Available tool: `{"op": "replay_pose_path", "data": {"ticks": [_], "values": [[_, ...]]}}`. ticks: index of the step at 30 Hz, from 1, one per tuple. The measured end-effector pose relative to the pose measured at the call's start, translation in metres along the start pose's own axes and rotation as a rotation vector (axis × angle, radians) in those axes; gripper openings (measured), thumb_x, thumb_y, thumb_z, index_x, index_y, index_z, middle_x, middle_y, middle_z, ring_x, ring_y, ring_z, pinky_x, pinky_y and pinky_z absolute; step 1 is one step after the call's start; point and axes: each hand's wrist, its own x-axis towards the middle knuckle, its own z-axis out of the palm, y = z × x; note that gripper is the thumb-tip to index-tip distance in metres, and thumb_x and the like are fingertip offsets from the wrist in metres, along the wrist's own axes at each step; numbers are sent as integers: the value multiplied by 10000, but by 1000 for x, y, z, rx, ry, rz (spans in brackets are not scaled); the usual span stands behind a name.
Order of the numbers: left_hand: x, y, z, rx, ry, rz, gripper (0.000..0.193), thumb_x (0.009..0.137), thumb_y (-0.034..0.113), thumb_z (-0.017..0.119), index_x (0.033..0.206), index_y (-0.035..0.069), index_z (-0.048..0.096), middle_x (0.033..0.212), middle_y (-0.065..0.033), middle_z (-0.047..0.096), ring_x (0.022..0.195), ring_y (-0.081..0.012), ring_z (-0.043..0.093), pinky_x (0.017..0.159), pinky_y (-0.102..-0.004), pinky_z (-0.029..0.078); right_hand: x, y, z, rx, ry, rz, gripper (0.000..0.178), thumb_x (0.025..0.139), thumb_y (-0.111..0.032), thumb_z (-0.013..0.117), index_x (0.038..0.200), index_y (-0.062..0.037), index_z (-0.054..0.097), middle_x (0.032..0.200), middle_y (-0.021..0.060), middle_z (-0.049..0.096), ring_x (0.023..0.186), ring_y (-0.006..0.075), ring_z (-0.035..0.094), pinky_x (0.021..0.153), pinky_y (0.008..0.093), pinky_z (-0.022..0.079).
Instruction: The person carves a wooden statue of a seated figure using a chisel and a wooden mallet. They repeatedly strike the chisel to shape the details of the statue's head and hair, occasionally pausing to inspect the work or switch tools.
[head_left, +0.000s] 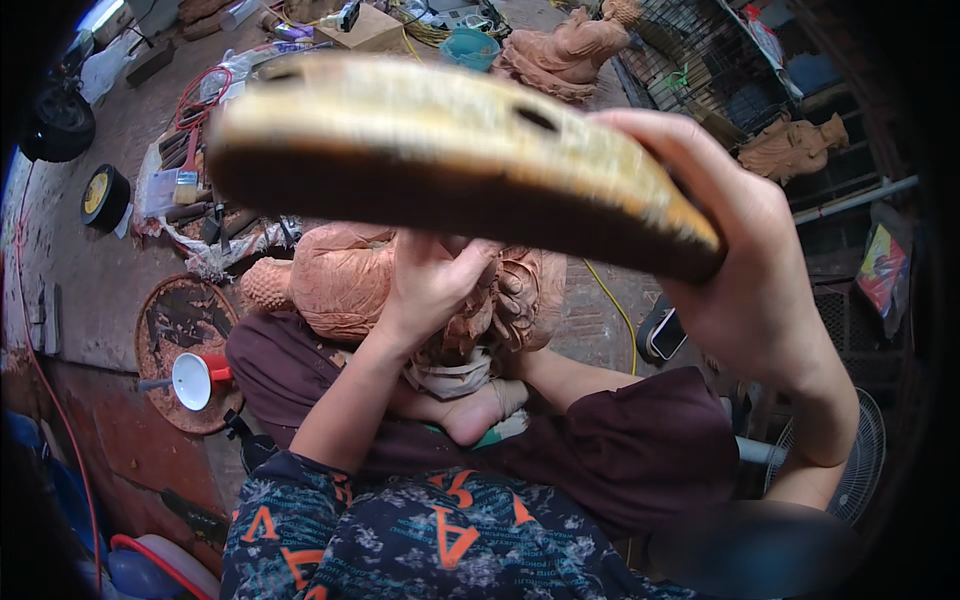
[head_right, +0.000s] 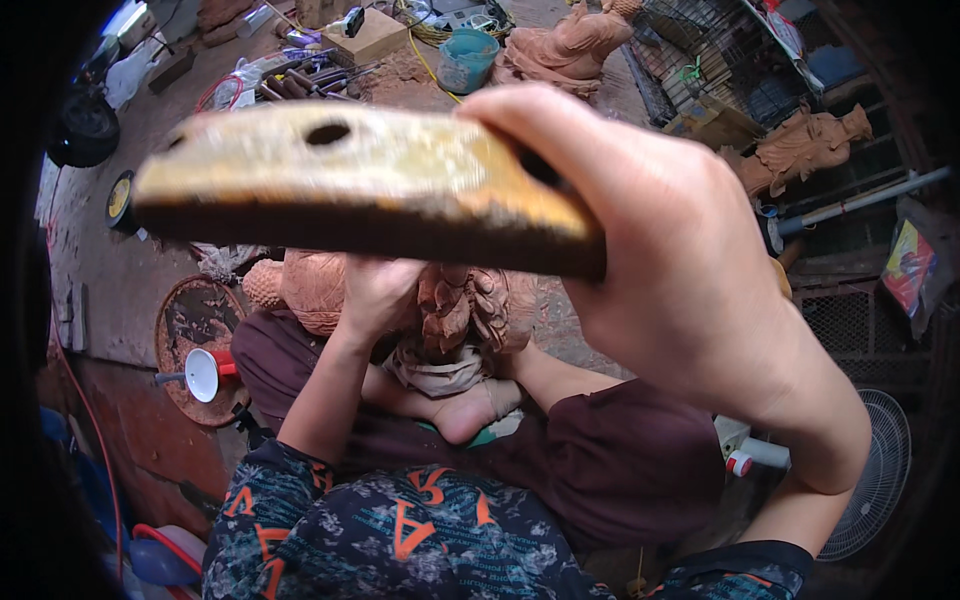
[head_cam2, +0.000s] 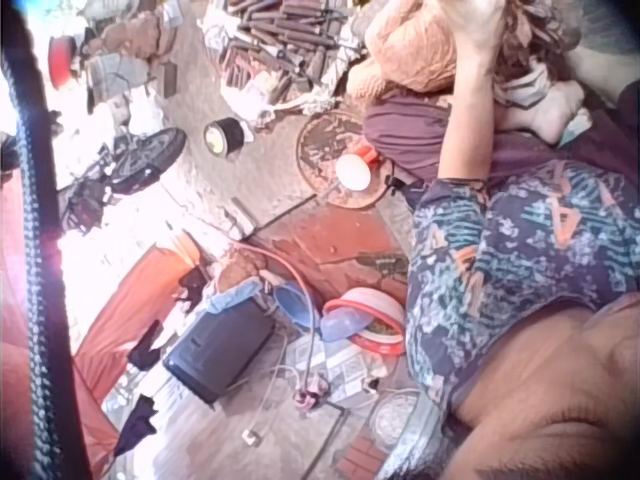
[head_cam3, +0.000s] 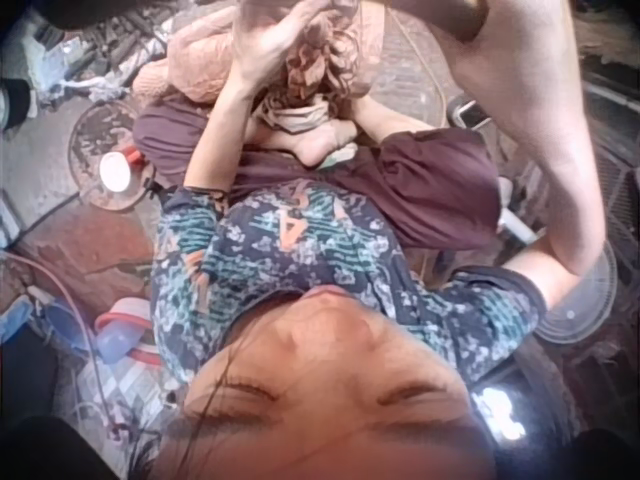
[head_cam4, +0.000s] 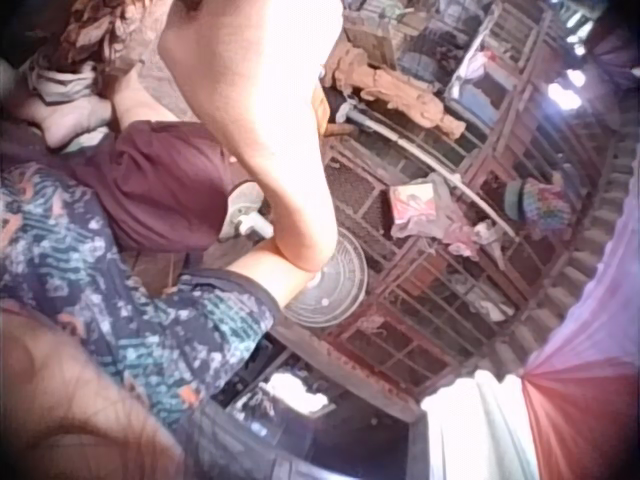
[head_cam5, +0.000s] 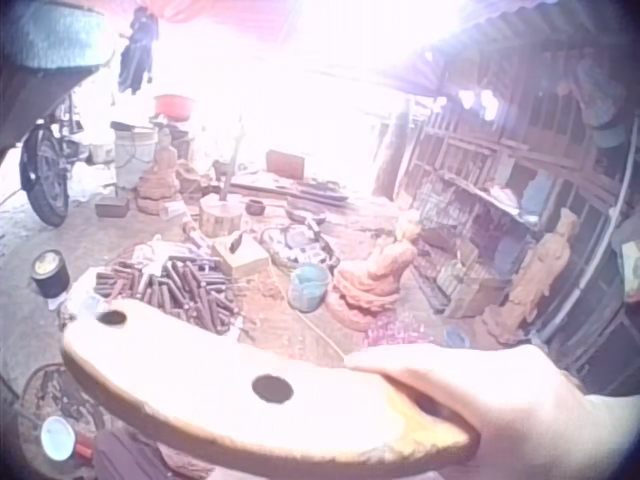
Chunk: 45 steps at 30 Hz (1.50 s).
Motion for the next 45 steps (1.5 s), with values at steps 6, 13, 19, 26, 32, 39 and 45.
{"op": "replay_pose_path", "data": {"ticks": [6, 13, 19, 26, 32, 39, 45], "values": [[-4, -4, 17, 14, 47, 51, 273, 823, -83, 632, 1066, -1, 537, 1058, -112, 602, 990, -215, 613, 888, -332, 494, 1, 2, -7, -299, 15, -45, 579, 664, 87, 653, 1220, -50, 563, 1001, 117, 635, 952, 262, 644, 813, 319, 507], [-15, -21, 6, 97, 59, 3, 316, 798, -40, 637, 1111, -7, 618, 1047, -120, 648, 987, -253, 615, 895, -362, 467, 2, -6, -17, -453, 74, -131, 525, 644, 83, 625, 1149, -60, 604, 983, 143, 642, 896, 325, 650, 769, 359, 534], [-11, -23, 6, 65, 24, -6, 410, 814, -57, 624, 1214, -9, 544, 1149, -136, 586, 1048, -236, 596, 925, -341, 463, 1, -9, -16, -793, 61, -208, 444, 724, -65, 637, 1155, -166, 610, 732, 65, 519, 645, 223, 583, 587, 344, 480], [-13, -3, 18, 565, -44, 140, 199, 886, -35, 598, 1084, -56, 612, 1046, -102, 666, 948, -169, 634, 821, -286, 511, -14, -10, -6, -811, -32, -81, 625, 612, 42, 662, 1207, -129, 575, 748, 69, 524, 702, 294, 578, 600, 385, 477], [-53, -26, -2, -41, 157, -60, 303, 879, 6, 637, 1171, -33, 568, 1065, -101, 648, 977, -190, 624, 873, -314, 496, -19, -8, -5, -397, -94, 53, 643, 603, 117, 619, 1214, -77, 571, 965, 124, 638, 882, 323, 639, 733, 386, 517], [-67, -30, -3, 6, 22, -213, 347, 869, 57, 634, 1197, -13, 543, 1161, -102, 601, 1028, -192, 591, 902, -341, 489, -14, -21, -1, -306, -165, 122, 600, 641, 109, 635, 1214, -56, 573, 1066, 150, 660, 945, 330, 657, 780, 375, 531], [-81, -2, -2, -720, 104, -1018, 526, 901, 170, 643, 1334, -17, 409, 1336, -118, 493, 1191, -175, 503, 1042, -309, 415, -13, -22, 3, -271, -145, 59, 549, 671, 49, 677, 1202, -61, 586, 1038, 141, 668, 897, 318, 668, 742, 359, 537]]}}
